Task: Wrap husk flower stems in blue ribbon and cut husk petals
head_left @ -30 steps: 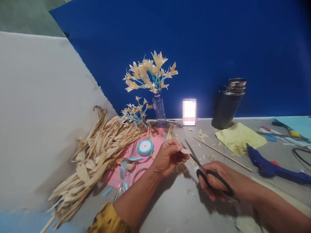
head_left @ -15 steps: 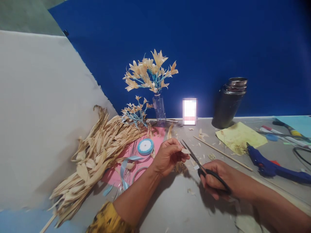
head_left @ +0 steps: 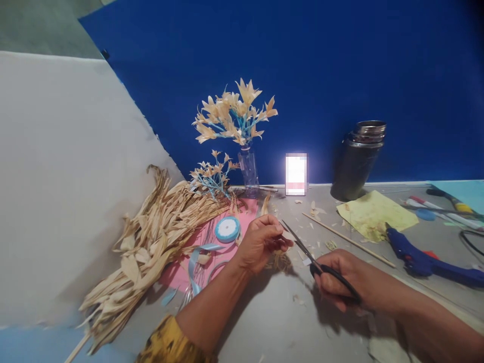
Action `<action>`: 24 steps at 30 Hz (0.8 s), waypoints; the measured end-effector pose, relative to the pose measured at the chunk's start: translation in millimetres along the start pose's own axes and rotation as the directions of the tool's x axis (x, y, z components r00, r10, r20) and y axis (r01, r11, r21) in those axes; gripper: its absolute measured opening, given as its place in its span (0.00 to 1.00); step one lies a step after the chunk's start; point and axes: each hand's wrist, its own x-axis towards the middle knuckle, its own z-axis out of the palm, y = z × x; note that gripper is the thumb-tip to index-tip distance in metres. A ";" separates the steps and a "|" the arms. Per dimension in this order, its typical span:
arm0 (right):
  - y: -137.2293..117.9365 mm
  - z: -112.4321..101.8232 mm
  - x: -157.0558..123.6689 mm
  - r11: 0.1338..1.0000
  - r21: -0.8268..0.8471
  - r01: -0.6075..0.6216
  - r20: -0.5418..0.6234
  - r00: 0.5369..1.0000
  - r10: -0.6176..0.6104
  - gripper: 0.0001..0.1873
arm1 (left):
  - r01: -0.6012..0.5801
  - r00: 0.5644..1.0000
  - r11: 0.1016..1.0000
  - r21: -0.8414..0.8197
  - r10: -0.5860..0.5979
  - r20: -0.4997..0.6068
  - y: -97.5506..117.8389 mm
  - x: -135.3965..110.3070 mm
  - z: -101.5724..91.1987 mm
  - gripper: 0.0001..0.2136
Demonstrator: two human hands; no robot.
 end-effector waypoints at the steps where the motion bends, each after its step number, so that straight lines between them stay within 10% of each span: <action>1: 0.4 -0.3 -0.3 1.000 -0.003 0.006 0.003 1.000 -0.006 0.21 | -0.004 1.000 1.000 0.010 0.004 -0.002 0.5 0.1 -0.3 0.12; 19: 3.3 -2.3 0.8 0.992 0.071 -0.107 -0.053 0.992 0.111 0.19 | -0.041 0.999 0.995 0.096 0.043 -0.020 7.0 2.0 -1.4 0.14; 24: 0.0 -1.1 7.4 0.987 0.158 0.032 -0.254 0.967 0.009 0.16 | 0.011 0.999 0.999 0.046 -0.009 -0.037 -2.1 0.2 1.8 0.15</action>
